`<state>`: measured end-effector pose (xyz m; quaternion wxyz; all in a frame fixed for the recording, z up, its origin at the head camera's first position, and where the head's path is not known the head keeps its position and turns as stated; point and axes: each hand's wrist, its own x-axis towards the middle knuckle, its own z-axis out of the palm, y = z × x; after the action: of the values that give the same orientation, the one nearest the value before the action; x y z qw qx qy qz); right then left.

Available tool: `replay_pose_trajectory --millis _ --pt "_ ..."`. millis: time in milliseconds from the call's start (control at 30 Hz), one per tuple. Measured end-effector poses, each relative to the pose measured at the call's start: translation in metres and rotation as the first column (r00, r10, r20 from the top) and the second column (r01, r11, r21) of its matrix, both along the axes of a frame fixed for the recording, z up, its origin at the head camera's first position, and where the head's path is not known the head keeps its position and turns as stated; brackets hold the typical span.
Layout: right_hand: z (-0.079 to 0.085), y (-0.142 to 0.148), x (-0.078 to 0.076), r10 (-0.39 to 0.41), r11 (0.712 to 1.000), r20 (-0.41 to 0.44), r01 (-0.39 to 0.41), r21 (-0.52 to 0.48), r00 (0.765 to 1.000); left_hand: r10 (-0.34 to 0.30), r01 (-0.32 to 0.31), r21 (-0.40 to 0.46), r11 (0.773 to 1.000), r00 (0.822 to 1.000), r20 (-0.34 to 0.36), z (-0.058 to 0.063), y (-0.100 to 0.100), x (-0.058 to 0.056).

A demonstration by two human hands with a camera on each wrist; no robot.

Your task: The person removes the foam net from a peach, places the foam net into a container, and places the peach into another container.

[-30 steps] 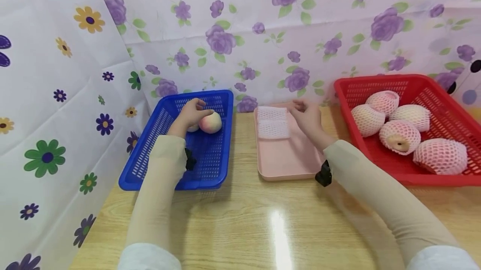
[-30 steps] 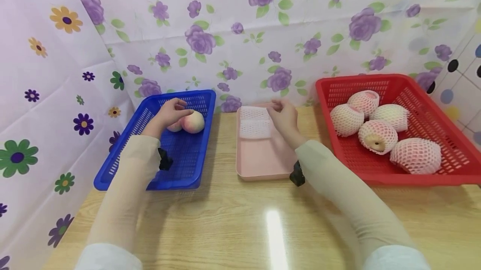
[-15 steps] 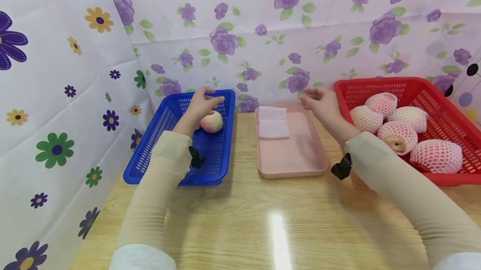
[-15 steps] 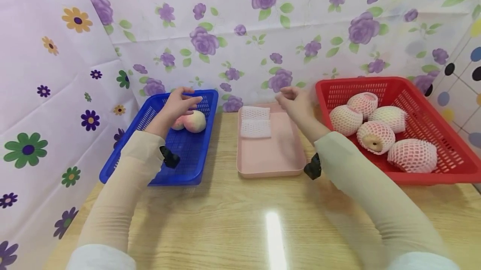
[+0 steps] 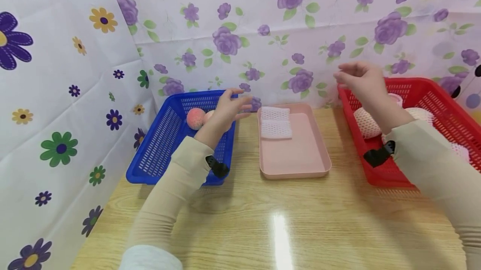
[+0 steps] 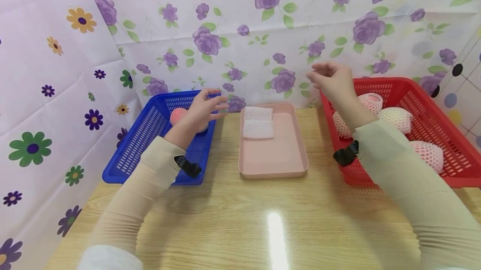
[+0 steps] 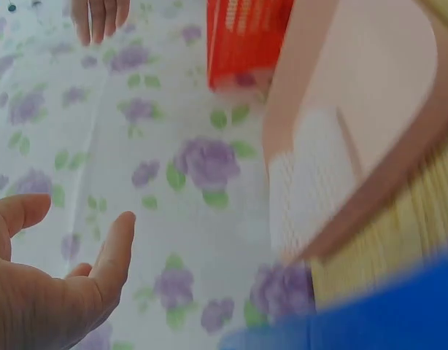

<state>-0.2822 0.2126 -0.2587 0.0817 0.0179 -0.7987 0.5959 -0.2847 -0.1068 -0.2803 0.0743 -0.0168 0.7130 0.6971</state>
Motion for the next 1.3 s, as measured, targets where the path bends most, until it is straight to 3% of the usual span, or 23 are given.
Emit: replay_pose_trajectory --millis 167,433,567,700,967,1133,1300 --pt "0.009 0.026 -0.004 0.033 0.998 0.008 -0.034 0.048 0.999 -0.044 0.043 0.091 0.995 0.999 0.002 -0.005 0.024 0.011" --pt "0.01 0.072 -0.011 0.028 0.961 0.064 -0.045 0.273 0.998 -0.083 0.088 0.188 0.978 0.996 -0.03 -0.022 0.071 0.032" --pt "0.001 0.09 -0.018 0.054 0.946 0.039 -0.063 0.318 0.998 -0.087 0.092 0.22 0.971 0.996 -0.031 -0.033 0.092 0.036" --pt "-0.01 0.102 -0.021 0.061 0.935 0.045 -0.073 0.347 0.997 -0.095 0.086 0.279 0.956 0.995 0.017 -0.045 0.11 0.039" --pt "-0.031 0.116 -0.028 0.019 0.882 0.122 -0.075 0.466 0.992 -0.138 0.109 0.331 0.937 0.988 0.066 -0.063 0.143 0.052" --pt "-0.042 0.121 -0.029 0.045 0.855 0.176 -0.129 0.503 0.983 -0.179 0.154 0.318 0.936 0.982 0.052 -0.075 0.161 0.061" --pt "-0.055 0.123 -0.027 0.088 0.843 0.255 -0.208 0.495 0.963 -0.205 0.151 0.386 0.91 0.973 0.104 -0.088 0.182 0.072"
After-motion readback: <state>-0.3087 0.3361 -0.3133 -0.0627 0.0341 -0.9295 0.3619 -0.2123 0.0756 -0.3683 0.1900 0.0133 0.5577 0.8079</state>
